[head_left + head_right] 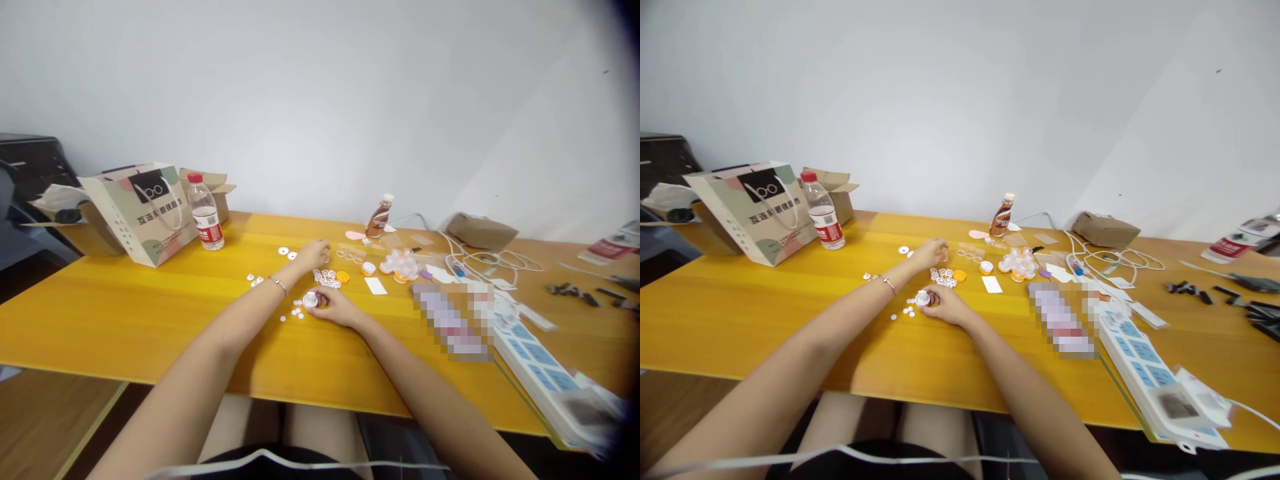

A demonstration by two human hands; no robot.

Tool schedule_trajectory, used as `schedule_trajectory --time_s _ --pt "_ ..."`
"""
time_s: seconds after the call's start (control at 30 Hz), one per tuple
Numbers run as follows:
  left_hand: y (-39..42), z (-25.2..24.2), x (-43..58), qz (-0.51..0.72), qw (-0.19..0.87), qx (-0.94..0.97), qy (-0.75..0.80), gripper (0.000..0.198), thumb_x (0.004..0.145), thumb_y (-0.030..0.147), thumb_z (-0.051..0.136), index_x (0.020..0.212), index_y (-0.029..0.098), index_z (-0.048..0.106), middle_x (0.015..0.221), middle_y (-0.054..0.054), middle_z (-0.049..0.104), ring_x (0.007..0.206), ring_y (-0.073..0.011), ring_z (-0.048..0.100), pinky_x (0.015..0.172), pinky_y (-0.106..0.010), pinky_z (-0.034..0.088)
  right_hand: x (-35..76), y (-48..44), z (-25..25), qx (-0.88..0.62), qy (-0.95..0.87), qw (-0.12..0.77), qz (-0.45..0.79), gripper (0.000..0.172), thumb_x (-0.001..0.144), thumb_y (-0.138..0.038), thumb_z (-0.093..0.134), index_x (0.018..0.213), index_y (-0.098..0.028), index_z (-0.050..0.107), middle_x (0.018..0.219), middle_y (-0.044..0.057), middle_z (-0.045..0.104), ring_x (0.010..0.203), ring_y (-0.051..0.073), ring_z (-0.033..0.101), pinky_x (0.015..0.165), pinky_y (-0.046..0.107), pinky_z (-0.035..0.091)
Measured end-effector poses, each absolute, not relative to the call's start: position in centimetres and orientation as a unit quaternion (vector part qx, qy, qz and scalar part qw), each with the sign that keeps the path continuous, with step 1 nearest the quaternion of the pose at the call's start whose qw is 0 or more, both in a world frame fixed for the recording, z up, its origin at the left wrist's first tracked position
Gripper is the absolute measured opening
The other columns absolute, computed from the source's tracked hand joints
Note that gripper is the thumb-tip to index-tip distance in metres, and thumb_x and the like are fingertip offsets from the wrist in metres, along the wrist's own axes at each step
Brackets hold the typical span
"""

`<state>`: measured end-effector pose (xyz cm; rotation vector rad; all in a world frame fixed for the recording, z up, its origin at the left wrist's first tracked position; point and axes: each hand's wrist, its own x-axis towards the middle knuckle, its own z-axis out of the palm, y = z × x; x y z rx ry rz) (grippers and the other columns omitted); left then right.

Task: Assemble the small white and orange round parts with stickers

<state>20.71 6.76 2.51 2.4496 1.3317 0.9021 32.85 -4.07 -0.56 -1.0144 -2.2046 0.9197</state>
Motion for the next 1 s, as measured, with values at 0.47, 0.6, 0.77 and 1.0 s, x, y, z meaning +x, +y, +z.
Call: schedule_trajectory --time_s 0.47,0.6,0.77,1.0 --pt "-5.5 3.9 13.8 0.323 0.185 0.892 0.255 0.027 0.079 0.034 0.055 0.099 0.016 0.060 0.087 -0.006 0.059 0.082 -0.0140 0.055 0.076 -0.026 0.044 32.8 -3.9 -0.6 -0.353 -0.819 0.265 0.368 0.019 0.068 -0.030 0.059 0.079 -0.015 0.054 0.063 -0.004 0.044 0.056 0.008 0.037 0.052 0.022 0.031" --pt "-5.6 3.3 13.9 0.324 0.188 0.895 0.241 0.027 0.080 0.032 0.056 0.101 0.017 0.060 0.089 -0.006 0.058 0.083 -0.0140 0.055 0.077 -0.026 0.044 32.9 -3.8 -0.7 -0.342 -0.825 0.263 0.364 0.019 0.069 -0.030 0.057 0.082 -0.015 0.055 0.064 -0.004 0.044 0.056 0.008 0.035 0.053 0.022 0.030" --pt "-5.6 3.1 13.8 0.410 0.147 0.860 0.267 0.024 0.080 0.029 0.055 0.100 0.016 0.058 0.093 -0.007 0.056 0.089 -0.0145 0.054 0.083 -0.027 0.043 32.8 -3.9 -0.7 -0.371 -0.818 0.268 0.348 0.019 0.068 -0.031 0.058 0.077 -0.015 0.053 0.063 -0.004 0.043 0.056 0.008 0.036 0.052 0.022 0.031" --pt "-5.2 1.9 13.9 0.335 0.141 0.891 0.272 0.025 0.083 0.028 0.050 0.104 0.014 0.057 0.093 -0.008 0.054 0.088 -0.0147 0.054 0.082 -0.026 0.044 32.6 -4.2 -0.3 -0.366 -0.816 0.268 0.358 0.023 0.068 -0.035 0.060 0.076 -0.014 0.053 0.062 -0.004 0.043 0.056 0.008 0.036 0.053 0.022 0.030"
